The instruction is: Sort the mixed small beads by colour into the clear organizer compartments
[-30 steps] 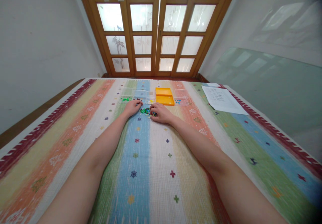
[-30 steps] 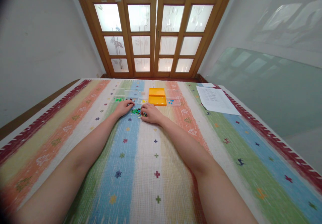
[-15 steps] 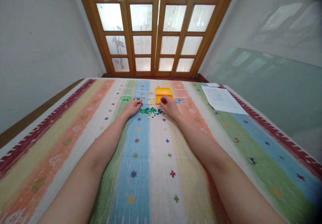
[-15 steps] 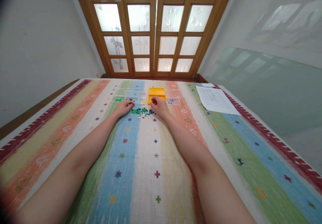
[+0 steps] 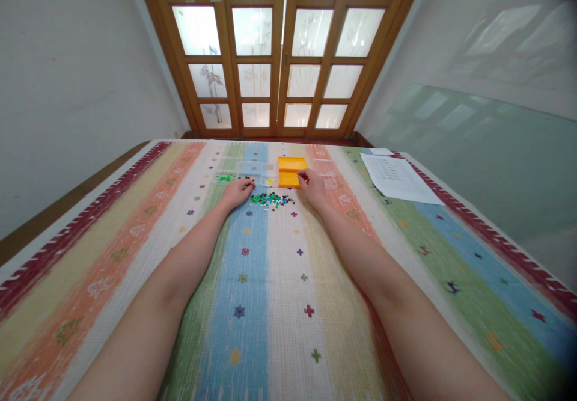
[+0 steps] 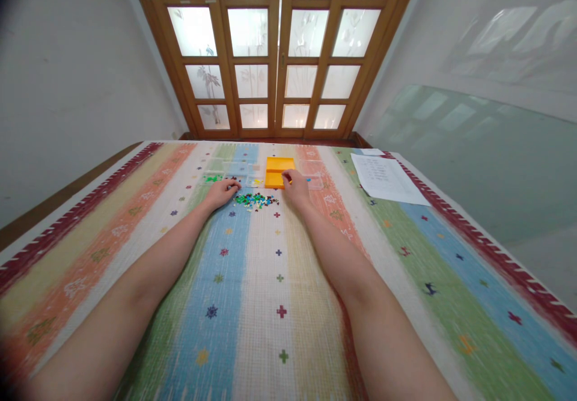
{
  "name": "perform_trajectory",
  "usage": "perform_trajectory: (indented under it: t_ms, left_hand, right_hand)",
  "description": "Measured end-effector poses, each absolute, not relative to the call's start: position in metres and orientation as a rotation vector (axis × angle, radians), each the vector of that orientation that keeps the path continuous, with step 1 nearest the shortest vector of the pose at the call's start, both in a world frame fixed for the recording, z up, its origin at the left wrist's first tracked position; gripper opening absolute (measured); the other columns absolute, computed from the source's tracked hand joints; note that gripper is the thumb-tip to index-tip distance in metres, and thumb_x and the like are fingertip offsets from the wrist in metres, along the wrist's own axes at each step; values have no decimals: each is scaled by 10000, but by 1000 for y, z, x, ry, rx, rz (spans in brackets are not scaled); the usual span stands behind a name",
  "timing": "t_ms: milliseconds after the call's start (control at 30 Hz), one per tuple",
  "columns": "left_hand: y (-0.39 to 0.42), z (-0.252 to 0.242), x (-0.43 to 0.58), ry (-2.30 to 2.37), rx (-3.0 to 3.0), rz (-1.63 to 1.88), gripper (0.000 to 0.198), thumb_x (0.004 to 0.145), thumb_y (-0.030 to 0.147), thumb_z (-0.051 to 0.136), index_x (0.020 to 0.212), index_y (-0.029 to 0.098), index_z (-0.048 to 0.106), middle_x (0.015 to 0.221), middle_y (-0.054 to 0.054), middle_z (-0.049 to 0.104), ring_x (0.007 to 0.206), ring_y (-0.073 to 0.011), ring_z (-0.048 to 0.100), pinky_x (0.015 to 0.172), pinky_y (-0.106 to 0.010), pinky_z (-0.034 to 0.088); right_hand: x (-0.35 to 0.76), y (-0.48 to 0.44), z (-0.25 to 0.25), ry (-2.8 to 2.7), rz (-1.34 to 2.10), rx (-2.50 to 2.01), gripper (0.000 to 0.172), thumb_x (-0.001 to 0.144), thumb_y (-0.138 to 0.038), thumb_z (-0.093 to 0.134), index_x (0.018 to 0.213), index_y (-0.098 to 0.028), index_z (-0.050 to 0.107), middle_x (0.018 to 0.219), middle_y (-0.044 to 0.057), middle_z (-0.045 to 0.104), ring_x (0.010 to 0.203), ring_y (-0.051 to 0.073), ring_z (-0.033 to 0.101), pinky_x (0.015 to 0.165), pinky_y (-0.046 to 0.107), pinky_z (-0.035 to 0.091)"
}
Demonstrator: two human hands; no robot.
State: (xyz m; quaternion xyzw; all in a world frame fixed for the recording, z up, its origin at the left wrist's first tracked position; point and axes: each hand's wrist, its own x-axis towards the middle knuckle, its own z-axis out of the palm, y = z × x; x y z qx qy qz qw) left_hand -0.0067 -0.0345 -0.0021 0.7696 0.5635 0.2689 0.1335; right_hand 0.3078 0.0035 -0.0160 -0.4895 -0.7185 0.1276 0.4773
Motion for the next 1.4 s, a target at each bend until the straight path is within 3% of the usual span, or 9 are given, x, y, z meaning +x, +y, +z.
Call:
perform_trajectory:
  t_ms: [300,500,633,800,967,1200,1400]
  left_hand:
    - [-35,-1,-7,1636,2238,763,288,936,300,512,1041,242,774,1150,-36,762,1056,-233,671,949,-329,507]
    - [-33,-4,-8,1613,2255,798,289,936,296,513,1033,235,778,1130,-47,762,1027,-239,674,933,-342,511]
    - [-31,-6,-8,1614,2251,813,285,933,297,515,1024,232,777,1118,-47,763,1019,-237,674,924,-339,509]
    - [-32,-4,-8,1611,2240,803,283,930,291,523,1026,226,781,1125,-48,763,1024,-235,670,934,-337,509]
    - [-33,-3,-7,1627,2237,791,278,928,291,529,1029,240,783,1127,-40,763,1035,-235,670,937,-332,507]
    - [-32,-4,-8,1633,2238,786,283,930,307,525,1035,251,781,1128,-37,763,1044,-232,669,946,-329,504]
    - [-33,-5,-7,1619,2229,813,290,926,294,522,1038,244,786,1122,-44,765,1054,-243,673,963,-346,508]
  right_hand:
    - [312,4,-17,-1737,223,-1282,144,900,-266,512,933,-207,639,929,69,687,845,218,600,790,346,469]
    - [313,1,-11,-1711,251,-1308,205,916,-279,515,1045,-199,651,952,81,689,830,223,601,791,349,475]
    - [304,-10,-6,-1949,309,-1159,192,919,-241,516,1011,-199,680,996,79,705,889,221,619,819,338,472]
    - [289,-28,3,-2412,312,-1012,136,916,-251,591,917,-206,719,898,50,686,820,192,592,732,288,409]
    - [285,-36,10,-2510,246,-988,129,924,-264,609,938,-205,723,940,63,669,867,198,585,743,284,392]
    - [284,-34,5,-2362,392,-1008,53,867,-232,611,858,-198,650,822,21,660,743,169,561,670,269,375]
    - [291,-24,-2,-1998,438,-1122,114,880,-260,551,927,-208,641,832,23,682,732,179,587,681,289,417]
